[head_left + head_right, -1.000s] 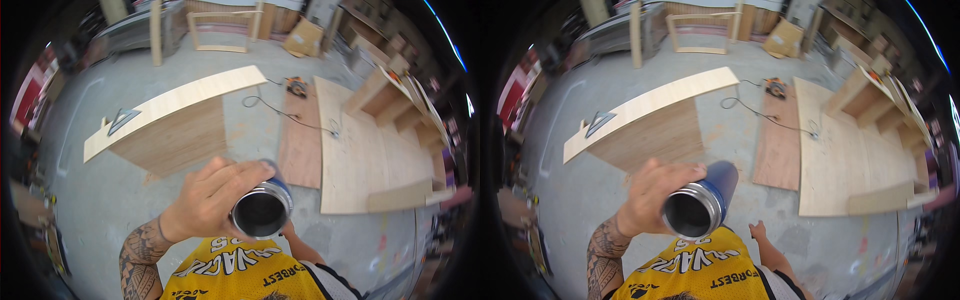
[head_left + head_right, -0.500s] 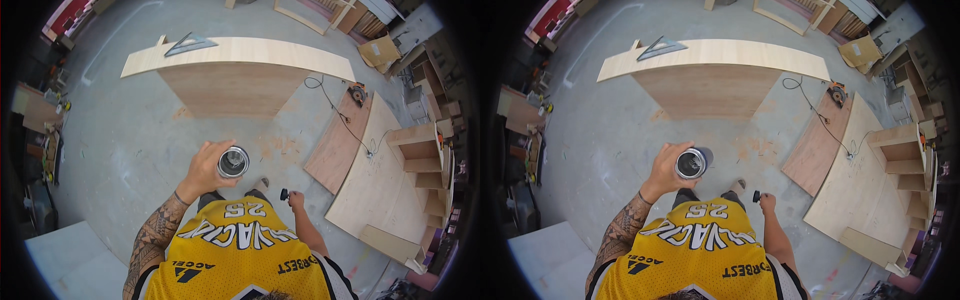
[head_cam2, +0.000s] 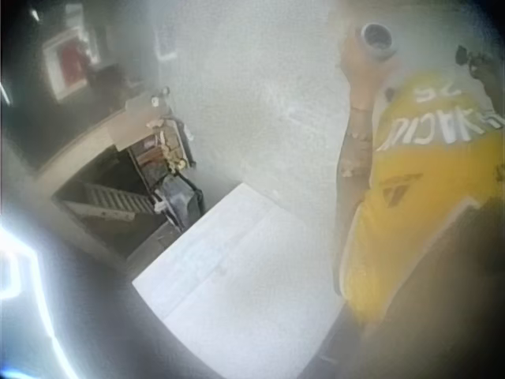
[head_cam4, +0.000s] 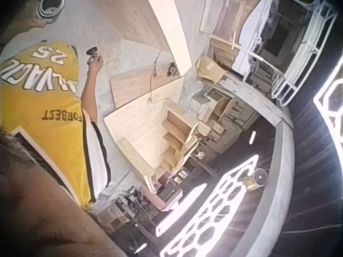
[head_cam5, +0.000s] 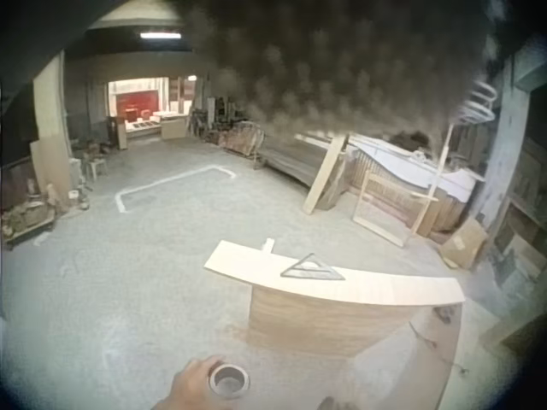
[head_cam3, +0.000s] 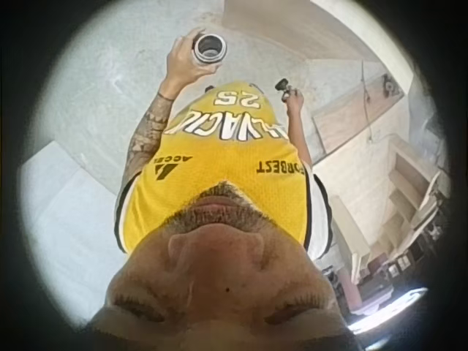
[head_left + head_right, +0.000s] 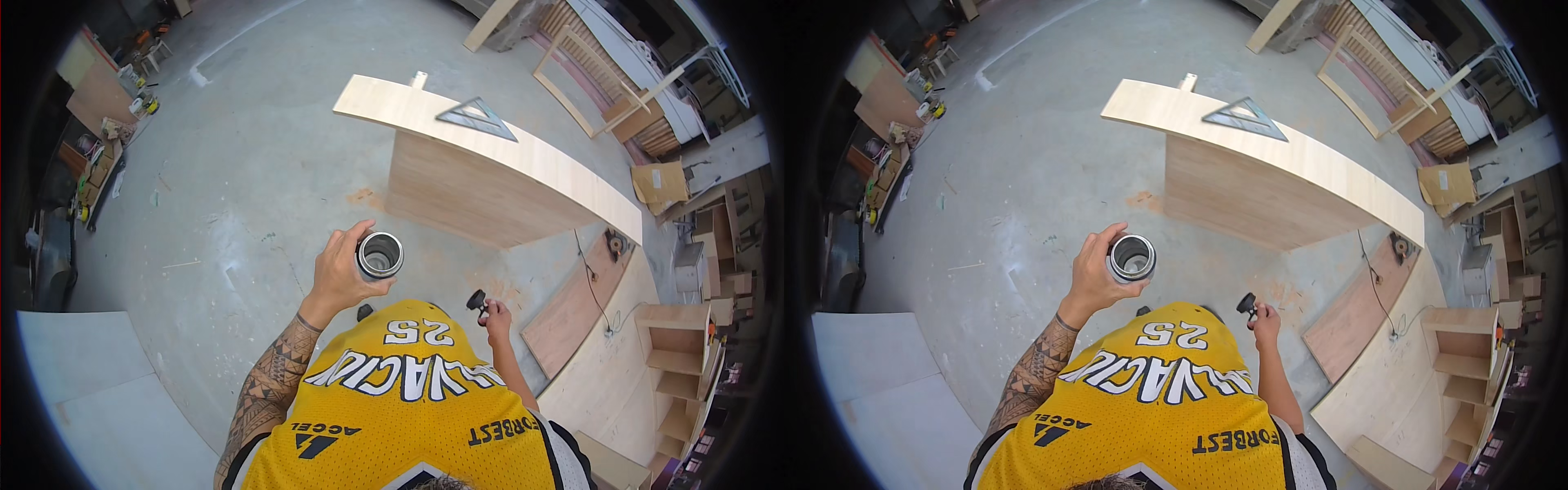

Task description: Fill a water bottle at a dispenser and then mark a wooden board using a square tool and pencil in a workshop.

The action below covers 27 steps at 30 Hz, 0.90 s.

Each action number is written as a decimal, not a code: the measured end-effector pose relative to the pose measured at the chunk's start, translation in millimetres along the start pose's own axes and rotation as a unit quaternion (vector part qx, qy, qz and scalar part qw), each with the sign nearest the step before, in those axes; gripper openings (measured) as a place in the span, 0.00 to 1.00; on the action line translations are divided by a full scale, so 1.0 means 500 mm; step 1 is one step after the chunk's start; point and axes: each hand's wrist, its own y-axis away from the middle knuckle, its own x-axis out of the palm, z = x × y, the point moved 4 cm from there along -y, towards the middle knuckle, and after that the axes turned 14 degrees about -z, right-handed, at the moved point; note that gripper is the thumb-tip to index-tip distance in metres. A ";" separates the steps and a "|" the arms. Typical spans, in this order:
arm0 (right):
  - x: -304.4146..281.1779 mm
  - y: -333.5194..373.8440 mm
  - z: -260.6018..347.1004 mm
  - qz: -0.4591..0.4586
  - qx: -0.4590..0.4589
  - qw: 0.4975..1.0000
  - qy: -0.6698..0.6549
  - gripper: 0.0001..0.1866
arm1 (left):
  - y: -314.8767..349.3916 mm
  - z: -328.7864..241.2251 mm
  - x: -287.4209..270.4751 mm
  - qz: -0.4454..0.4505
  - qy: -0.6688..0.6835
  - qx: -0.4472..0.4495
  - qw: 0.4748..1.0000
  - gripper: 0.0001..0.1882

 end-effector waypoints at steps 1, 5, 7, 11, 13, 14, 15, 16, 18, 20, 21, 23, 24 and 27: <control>0.048 0.012 0.058 0.037 0.014 0.998 -0.051 0.17 | -0.011 0.032 -0.010 -0.005 -0.005 -0.014 1.000 0.47; 0.244 0.083 0.281 0.213 0.186 0.928 -0.244 0.13 | -0.061 0.144 -0.041 -0.016 -0.032 -0.045 0.998 0.42; 0.327 0.111 0.368 0.274 0.201 0.906 -0.250 0.13 | -0.085 0.197 -0.047 -0.020 -0.035 -0.071 0.997 0.42; 0.519 0.163 0.531 0.444 0.237 0.825 -0.255 0.10 | -0.132 0.317 -0.075 -0.061 -0.073 -0.134 0.986 0.41; 0.608 0.207 0.636 0.500 0.251 0.790 -0.250 0.10 | -0.162 0.365 -0.105 -0.097 -0.097 -0.166 0.977 0.41; 0.646 0.236 0.687 0.533 0.255 0.774 -0.227 0.09 | -0.175 0.383 -0.119 -0.101 -0.109 -0.159 0.976 0.41; 0.682 0.260 0.736 0.564 0.259 0.757 -0.203 0.08 | -0.189 0.406 -0.136 -0.116 -0.137 -0.177 0.968 0.41; 0.716 0.279 0.789 0.574 0.261 0.749 -0.205 0.08 | -0.205 0.424 -0.157 -0.130 -0.164 -0.195 0.958 0.41; 0.785 0.307 0.879 0.619 0.286 0.695 -0.228 0.09 | -0.245 0.461 -0.190 -0.138 -0.186 -0.211 0.950 0.41; 0.859 0.323 0.957 0.656 0.296 0.642 -0.265 0.10 | -0.279 0.501 -0.219 -0.144 -0.202 -0.230 0.941 0.41; 0.896 0.333 0.994 0.656 0.308 0.629 -0.283 0.10 | -0.293 0.528 -0.241 -0.163 -0.211 -0.247 0.931 0.41; 0.967 0.352 1.054 0.664 0.305 0.608 -0.311 0.14 | -0.311 0.591 -0.270 -0.189 -0.220 -0.281 0.915 0.40; 1.004 0.364 1.081 0.657 0.303 0.611 -0.320 0.14 | -0.324 0.621 -0.285 -0.181 -0.215 -0.277 0.919 0.40; 1.108 0.407 1.155 0.680 0.322 0.581 -0.310 0.17 | -0.356 0.720 -0.331 -0.209 -0.201 -0.302 0.908 0.41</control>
